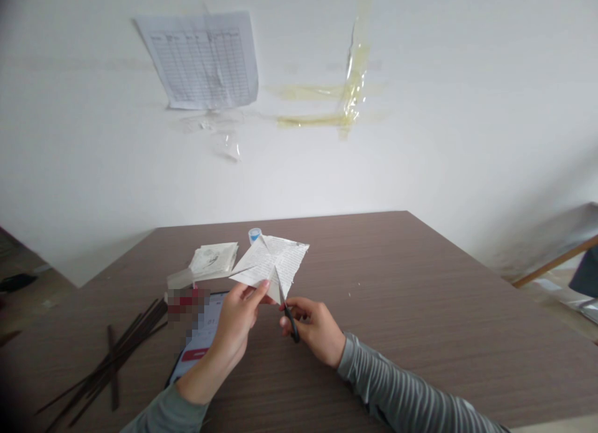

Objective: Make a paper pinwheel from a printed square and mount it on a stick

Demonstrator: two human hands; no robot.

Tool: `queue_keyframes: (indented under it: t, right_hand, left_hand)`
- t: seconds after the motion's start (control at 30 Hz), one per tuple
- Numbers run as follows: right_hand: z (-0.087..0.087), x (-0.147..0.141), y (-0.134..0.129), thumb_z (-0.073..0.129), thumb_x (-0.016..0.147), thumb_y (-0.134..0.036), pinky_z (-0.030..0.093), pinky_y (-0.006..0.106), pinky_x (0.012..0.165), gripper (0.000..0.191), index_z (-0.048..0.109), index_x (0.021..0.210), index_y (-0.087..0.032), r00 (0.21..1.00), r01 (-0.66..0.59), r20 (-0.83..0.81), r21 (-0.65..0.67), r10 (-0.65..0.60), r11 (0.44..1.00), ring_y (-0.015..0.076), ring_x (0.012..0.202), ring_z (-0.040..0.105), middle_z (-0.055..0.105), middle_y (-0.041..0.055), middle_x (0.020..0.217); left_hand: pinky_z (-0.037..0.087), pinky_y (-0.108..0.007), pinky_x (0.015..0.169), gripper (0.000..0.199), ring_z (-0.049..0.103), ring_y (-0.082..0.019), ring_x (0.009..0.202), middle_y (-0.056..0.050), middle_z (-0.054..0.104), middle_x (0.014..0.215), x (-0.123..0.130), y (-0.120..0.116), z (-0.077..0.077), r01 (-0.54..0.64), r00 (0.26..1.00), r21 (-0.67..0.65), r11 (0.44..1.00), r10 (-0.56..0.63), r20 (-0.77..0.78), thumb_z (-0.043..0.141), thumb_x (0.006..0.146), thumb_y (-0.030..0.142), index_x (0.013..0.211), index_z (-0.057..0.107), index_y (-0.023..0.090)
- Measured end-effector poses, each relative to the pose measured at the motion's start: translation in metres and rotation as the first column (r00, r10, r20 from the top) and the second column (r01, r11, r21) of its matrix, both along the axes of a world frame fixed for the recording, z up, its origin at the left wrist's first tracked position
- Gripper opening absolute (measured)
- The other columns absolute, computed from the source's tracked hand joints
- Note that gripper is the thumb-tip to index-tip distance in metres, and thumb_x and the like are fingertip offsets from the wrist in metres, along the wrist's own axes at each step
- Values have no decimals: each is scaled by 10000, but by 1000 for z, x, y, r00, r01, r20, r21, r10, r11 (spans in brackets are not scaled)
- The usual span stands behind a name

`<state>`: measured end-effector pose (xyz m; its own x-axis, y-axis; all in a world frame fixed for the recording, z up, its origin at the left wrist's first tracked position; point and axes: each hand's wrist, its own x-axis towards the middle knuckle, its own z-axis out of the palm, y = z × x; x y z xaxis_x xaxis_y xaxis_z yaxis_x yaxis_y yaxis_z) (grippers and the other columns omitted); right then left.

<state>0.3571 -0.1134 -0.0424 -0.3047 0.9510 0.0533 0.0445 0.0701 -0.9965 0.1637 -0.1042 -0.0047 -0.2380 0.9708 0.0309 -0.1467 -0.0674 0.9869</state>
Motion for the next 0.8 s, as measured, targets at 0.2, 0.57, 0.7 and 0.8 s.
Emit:
queue_keyframes:
  t: [0.2, 0.57, 0.7, 0.8]
  right_hand:
    - [0, -1, -1, 1050, 740, -808, 633, 516, 747, 607, 928, 1026, -286, 1000, 4, 6, -23, -4, 1000, 372, 752, 756, 841, 103, 764]
    - [1, 4, -2, 1094, 774, -793, 675, 460, 735, 605, 934, 1054, -281, 998, -61, -8, -52, 61, 997, 359, 800, 810, 868, 95, 812]
    - [-3, 7, 0, 1066, 831, -777, 667, 445, 749, 597, 929, 1105, -264, 996, -89, 25, -33, 90, 996, 324, 778, 793, 874, 81, 823]
    - [-9, 13, 5, 1011, 896, -735, 665, 440, 786, 559, 933, 1156, -247, 992, -109, 70, 23, 107, 994, 297, 763, 787, 894, 72, 835]
  left_hand:
    - [559, -296, 557, 503, 815, -256, 656, -52, 862, 725, -1, 0, 0, -3, 1000, 8, 1000, 3, 1, 1113, 722, 622, 869, 829, 234]
    - [569, -291, 548, 503, 818, -252, 655, -51, 875, 737, -1, 2, -2, -24, 999, 44, 999, 23, 22, 1136, 742, 617, 926, 881, 224]
    - [578, -292, 566, 499, 824, -257, 683, -51, 869, 745, -2, 2, -1, -41, 999, 50, 998, 40, 27, 1124, 741, 621, 917, 869, 230]
    - [591, -293, 595, 490, 825, -261, 718, -49, 855, 739, -3, 3, -1, -63, 998, 57, 996, 62, 23, 1115, 749, 626, 883, 852, 235]
